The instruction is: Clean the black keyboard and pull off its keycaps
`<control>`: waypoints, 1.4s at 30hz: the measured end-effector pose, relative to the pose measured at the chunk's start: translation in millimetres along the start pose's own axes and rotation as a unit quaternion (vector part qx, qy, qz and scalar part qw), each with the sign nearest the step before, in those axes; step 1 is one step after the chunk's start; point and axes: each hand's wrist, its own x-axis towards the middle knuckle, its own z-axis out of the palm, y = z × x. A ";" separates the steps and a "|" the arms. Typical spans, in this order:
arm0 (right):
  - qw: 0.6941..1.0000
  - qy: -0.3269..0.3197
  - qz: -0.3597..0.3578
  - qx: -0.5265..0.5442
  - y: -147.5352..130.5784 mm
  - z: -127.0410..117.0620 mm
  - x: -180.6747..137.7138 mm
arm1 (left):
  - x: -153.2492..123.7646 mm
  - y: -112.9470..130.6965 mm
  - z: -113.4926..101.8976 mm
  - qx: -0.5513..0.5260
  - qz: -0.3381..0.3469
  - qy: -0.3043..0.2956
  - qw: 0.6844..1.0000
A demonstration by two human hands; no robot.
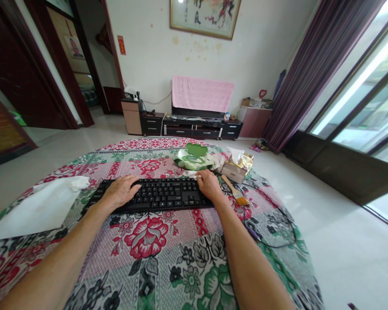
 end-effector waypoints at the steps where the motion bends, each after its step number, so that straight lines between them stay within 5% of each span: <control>1: 1.000 -0.011 0.001 -0.023 -1.5 0.5 -0.1 | 0.0 -0.3 0.3 0.000 0.001 0.002 1.000; 11: 0.975 -0.040 0.181 -0.126 19.5 -16.5 -3.9 | 0.1 1.1 -0.3 0.011 0.005 0.003 1.000; 18: 0.990 -0.042 0.104 -0.090 12.2 -12.7 -3.1 | 0.4 1.3 -1.1 0.004 -0.004 0.002 1.000; 25: 0.974 -0.012 0.206 -0.095 32.8 -20.6 -5.8 | 0.2 1.8 -1.8 0.015 -0.003 -0.005 1.000; 31: 0.991 -0.007 0.127 -0.049 39.9 -17.7 -4.5 | 0.4 2.2 -2.8 0.017 -0.004 -0.009 1.000; 37: 0.984 -0.072 0.149 -0.069 29.0 -32.0 -1.5 | -0.8 4.3 -5.6 0.020 0.001 -0.009 1.000; 42: 0.998 -0.034 0.045 -0.038 6.3 -27.1 -1.8 | -1.1 5.3 -6.4 0.009 -0.005 -0.010 1.000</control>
